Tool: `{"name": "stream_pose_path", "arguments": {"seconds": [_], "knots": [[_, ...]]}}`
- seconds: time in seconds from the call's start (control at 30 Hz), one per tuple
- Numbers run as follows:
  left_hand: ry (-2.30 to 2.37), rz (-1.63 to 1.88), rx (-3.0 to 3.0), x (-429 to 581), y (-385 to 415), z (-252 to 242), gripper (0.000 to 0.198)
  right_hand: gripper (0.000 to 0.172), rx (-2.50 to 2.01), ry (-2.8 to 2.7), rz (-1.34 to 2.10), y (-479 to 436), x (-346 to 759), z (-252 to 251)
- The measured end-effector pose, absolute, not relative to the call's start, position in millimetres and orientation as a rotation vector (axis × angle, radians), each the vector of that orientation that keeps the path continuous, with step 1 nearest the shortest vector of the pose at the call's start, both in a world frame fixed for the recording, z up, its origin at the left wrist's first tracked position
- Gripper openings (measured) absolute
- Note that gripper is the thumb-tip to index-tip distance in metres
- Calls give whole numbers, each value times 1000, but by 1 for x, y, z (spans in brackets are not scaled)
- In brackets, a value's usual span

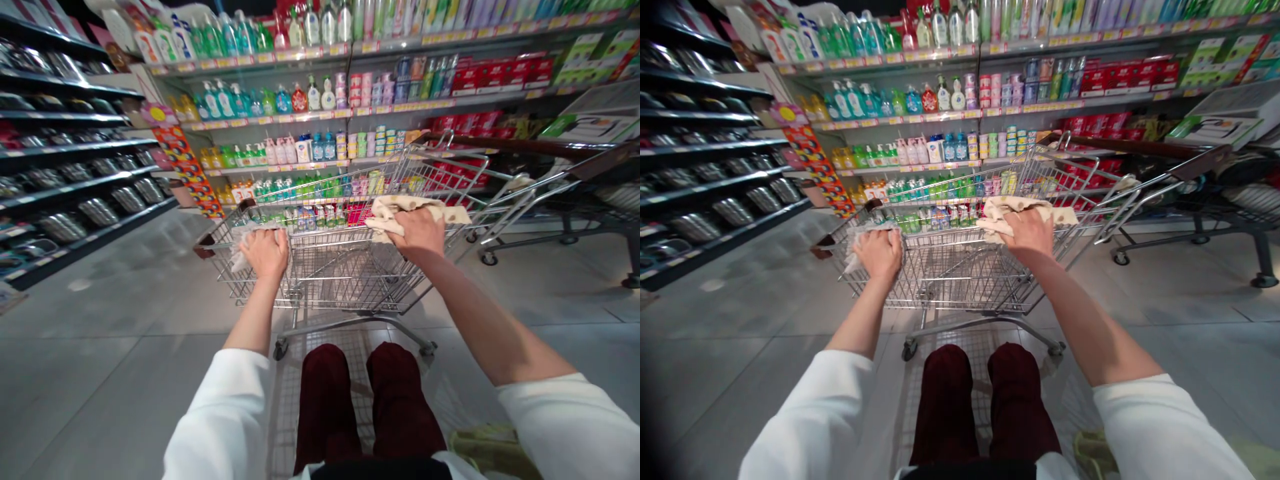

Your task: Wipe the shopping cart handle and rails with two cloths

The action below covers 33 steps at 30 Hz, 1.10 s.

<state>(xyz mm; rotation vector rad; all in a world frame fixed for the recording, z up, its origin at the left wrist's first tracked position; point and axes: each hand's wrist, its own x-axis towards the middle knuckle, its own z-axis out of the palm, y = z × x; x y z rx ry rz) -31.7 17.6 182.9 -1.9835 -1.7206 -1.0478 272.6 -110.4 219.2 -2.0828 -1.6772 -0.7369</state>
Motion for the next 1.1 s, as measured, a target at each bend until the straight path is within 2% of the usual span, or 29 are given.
{"name": "stream_pose_path", "arguments": {"seconds": [0.13,0.33,0.47,0.67,1.1], "knots": [[-1646,-1130,-2071,25,-6,185,52,42,-1950,-1753,-684,-82,207,210],[-1585,-1172,-2152,49,-15,182,48,31,-1863,-1824,-664,-63,162,202],[-1471,-1040,-2207,32,-6,180,45,32,-1815,-1911,-716,-69,175,205],[-1525,-980,-2168,5,9,175,46,42,-1874,-1885,-757,-81,209,205],[-1691,-874,-2047,-81,38,171,47,43,-2097,-1670,-858,-124,324,209]]}}
